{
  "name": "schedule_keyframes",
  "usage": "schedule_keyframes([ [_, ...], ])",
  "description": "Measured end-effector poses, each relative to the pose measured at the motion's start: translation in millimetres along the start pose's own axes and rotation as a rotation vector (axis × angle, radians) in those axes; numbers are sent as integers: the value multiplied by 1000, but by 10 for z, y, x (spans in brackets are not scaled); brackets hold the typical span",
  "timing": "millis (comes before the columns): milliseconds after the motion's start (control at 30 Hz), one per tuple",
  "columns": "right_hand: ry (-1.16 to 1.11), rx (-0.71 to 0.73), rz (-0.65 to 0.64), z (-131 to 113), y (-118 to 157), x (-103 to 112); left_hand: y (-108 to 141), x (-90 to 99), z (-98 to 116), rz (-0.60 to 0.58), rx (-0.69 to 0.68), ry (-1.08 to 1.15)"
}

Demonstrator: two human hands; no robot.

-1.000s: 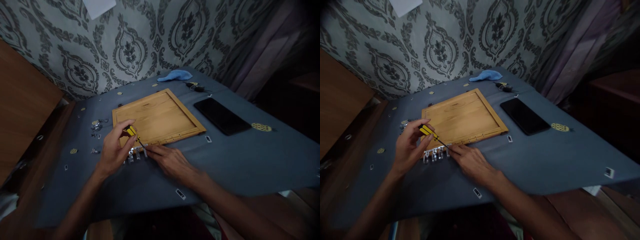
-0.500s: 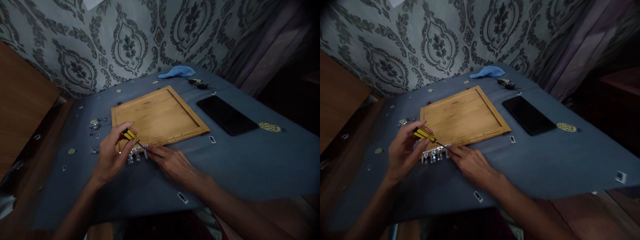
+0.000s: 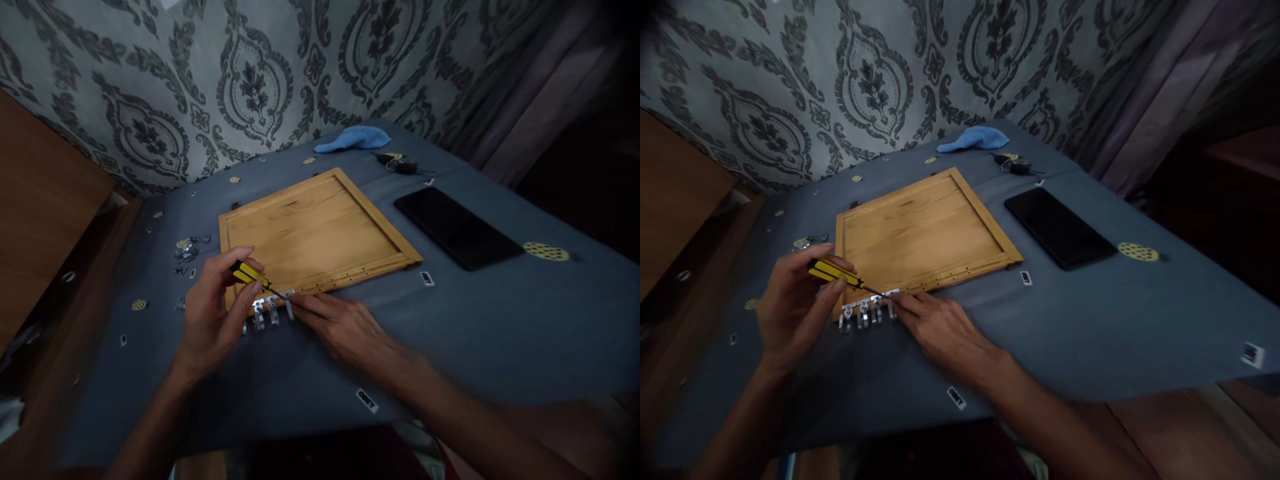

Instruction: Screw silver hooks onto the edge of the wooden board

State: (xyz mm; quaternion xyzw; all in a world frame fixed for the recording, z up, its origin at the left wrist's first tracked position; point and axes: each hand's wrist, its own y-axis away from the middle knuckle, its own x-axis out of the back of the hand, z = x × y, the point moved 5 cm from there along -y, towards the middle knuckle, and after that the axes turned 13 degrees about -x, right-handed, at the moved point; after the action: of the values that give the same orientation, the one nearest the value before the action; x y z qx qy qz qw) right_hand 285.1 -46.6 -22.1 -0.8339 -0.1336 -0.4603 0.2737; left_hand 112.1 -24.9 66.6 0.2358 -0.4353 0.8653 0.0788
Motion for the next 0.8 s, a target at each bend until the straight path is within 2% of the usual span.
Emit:
schedule_keyframes([
  [367,5,18,25,-8,13,16,-2,-23,1,-1,-5,6],
  [633,21,27,35,-4,26,-1,22,-50,-12,-99,-31,3],
  [800,29,34,43,-6,21,8,-40,-53,32,-100,-149,-61],
])
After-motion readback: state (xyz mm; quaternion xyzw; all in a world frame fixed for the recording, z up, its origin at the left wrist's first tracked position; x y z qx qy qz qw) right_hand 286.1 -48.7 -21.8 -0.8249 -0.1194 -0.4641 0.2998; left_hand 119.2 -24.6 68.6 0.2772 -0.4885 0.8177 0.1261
